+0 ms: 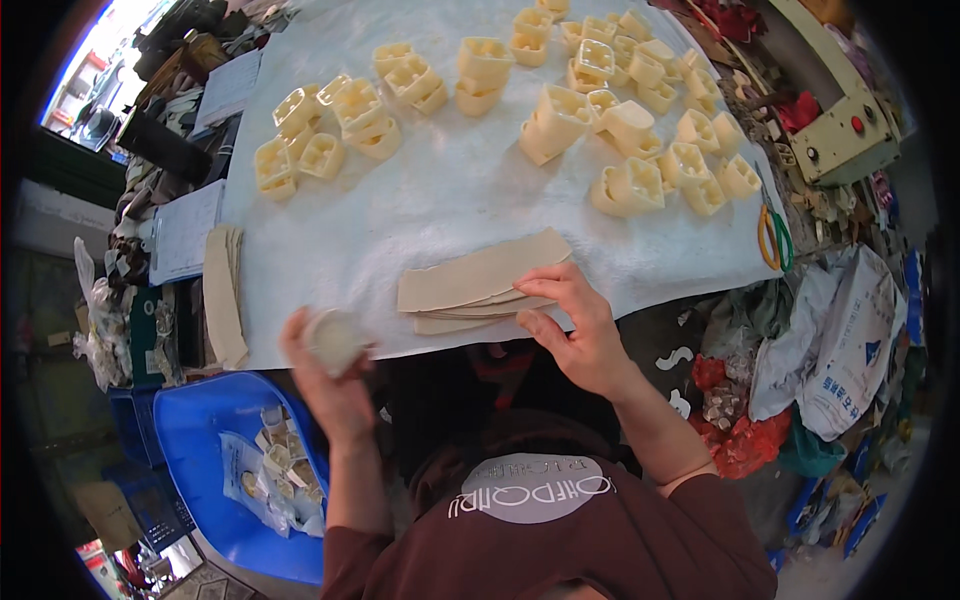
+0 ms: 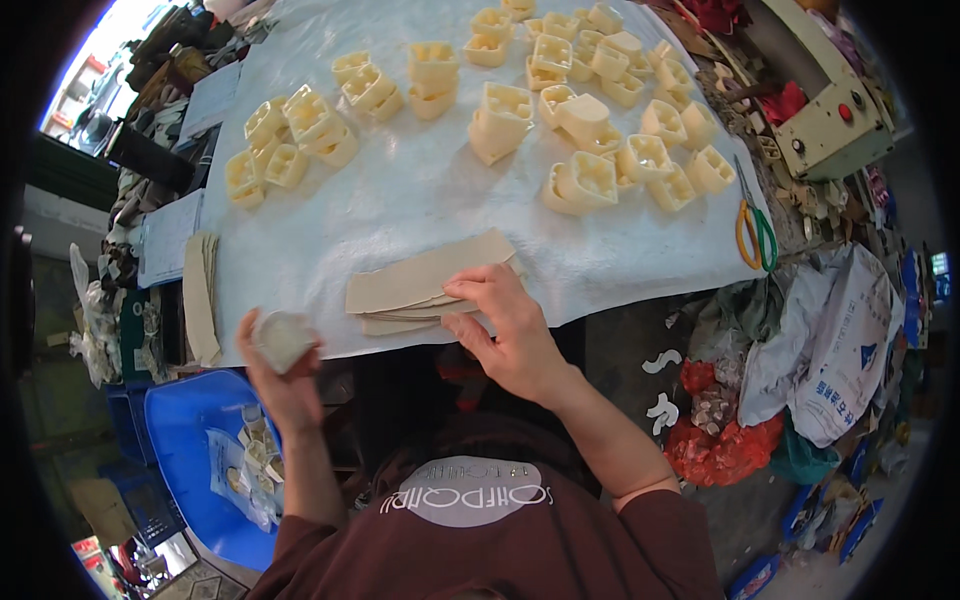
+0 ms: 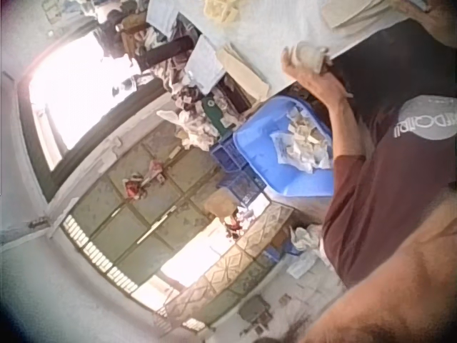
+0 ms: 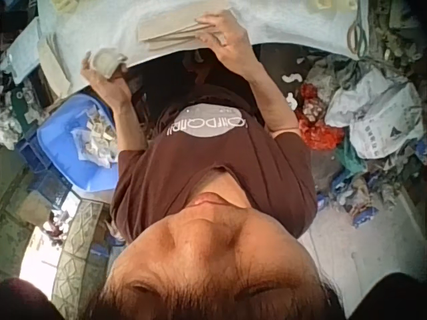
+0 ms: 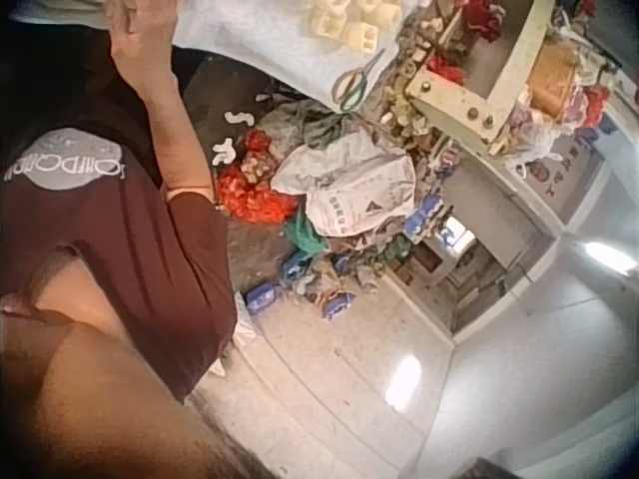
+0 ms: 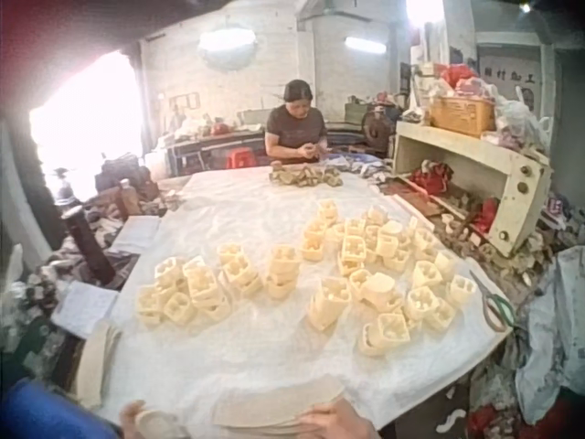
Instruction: The person assembles small beige plastic components by hand. They pick up a plastic mold and a flat plastic sheet, insert the sheet into the mold, and use scissors to trim the excess material. The person repeats this process for multiple units, placing the finished parts on a white cloth-covered table.
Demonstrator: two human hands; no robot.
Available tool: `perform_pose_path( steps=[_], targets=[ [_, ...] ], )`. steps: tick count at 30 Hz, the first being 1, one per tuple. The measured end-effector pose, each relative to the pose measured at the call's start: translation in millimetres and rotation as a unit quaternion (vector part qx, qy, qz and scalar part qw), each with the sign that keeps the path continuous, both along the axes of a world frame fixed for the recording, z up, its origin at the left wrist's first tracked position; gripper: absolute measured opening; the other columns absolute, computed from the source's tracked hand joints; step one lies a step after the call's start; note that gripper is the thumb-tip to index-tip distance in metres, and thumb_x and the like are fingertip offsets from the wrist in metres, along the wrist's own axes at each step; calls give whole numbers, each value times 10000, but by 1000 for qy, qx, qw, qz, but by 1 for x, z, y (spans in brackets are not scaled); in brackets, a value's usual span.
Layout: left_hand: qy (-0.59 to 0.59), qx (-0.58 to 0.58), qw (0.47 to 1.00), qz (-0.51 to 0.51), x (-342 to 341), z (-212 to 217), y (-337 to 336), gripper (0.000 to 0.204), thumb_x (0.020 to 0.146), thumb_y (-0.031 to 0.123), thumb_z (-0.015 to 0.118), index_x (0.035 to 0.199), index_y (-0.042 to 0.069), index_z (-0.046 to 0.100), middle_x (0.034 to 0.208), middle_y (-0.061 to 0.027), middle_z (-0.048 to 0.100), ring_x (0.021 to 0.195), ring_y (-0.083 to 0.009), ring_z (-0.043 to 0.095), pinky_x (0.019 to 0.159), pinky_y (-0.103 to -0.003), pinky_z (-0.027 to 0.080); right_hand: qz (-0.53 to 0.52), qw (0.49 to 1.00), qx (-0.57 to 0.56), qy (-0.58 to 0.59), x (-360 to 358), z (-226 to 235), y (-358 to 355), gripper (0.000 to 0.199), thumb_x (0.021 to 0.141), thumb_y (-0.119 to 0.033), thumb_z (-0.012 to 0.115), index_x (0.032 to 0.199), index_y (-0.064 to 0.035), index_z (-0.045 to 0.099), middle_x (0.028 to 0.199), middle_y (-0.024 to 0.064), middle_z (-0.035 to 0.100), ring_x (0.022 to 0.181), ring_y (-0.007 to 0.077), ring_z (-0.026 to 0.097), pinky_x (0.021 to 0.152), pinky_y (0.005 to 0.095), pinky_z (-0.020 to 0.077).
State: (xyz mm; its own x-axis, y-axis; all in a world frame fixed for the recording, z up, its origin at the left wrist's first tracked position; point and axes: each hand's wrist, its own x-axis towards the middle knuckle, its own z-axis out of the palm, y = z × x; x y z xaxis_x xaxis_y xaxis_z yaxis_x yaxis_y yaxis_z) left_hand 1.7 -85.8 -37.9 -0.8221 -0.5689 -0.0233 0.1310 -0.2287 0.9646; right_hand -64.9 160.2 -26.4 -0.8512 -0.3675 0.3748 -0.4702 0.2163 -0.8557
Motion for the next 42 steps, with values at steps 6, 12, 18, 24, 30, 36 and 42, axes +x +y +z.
perform_pose_path(
  steps=[6, 12, 18, 24, 30, 36, 42],
  targets=[
    [-253, -457, 816, 246, 105, -63, -140, 345, 941, 234, 421, 1237, 57, 431, 1146, -138, 490, 973, -241, 518, 776, -338, 454, 83, 981, 133, 111, -26, 4, -27, 162, 705, -67, 694, 810, -21, 580, 975, 77, 553, 943, 284, 502, 809, 375, 431],
    [-594, -411, 646, 247, 171, -95, -159, 386, 852, 219, 529, 1223, 118, 503, 1230, -263, 383, 1153, -383, 369, 957, -424, 318, 123, 957, 208, 161, -37, 6, -52, 192, 678, -108, 710, 786, -15, 582, 962, 105, 542, 935, 266, 506, 815, 364, 433],
    [-283, -568, 702, 323, 98, -51, -115, 377, 824, 84, 541, 1200, 80, 526, 1254, -204, 388, 1169, -325, 353, 946, -394, 338, 113, 928, 301, 186, -39, -5, -74, 127, 725, -61, 665, 786, -11, 565, 906, 103, 524, 875, 276, 497, 778, 353, 444],
    [5, -496, 863, 99, 9, 3, -26, 325, 734, -70, 566, 1049, 9, 572, 1068, -156, 528, 965, -285, 523, 846, -357, 406, 74, 977, 179, 87, -41, -16, -72, 62, 724, 7, 614, 742, 2, 555, 878, 93, 526, 854, 274, 477, 766, 356, 429],
    [91, -461, 880, -63, -19, 11, 31, 226, 722, -67, 601, 931, 19, 611, 890, -122, 567, 810, -246, 550, 693, -312, 451, 113, 978, 167, 43, -45, -16, -69, 68, 716, 30, 601, 754, -12, 563, 889, 86, 525, 875, 276, 462, 770, 356, 415],
    [23, -457, 886, -77, -13, -9, 35, 235, 721, -68, 610, 934, 31, 607, 901, -107, 571, 814, -256, 555, 694, -327, 463, 122, 969, 203, 73, -46, -14, -68, 44, 730, 11, 585, 760, -18, 571, 886, 87, 521, 864, 279, 463, 771, 362, 418],
    [8, -439, 896, -70, -4, -16, 32, 241, 718, -74, 603, 934, 31, 603, 915, -111, 560, 832, -256, 558, 707, -324, 467, 154, 948, 264, 92, -48, -2, -67, 57, 724, 24, 551, 762, -14, 570, 892, 93, 526, 852, 276, 471, 771, 354, 426]
  ],
)
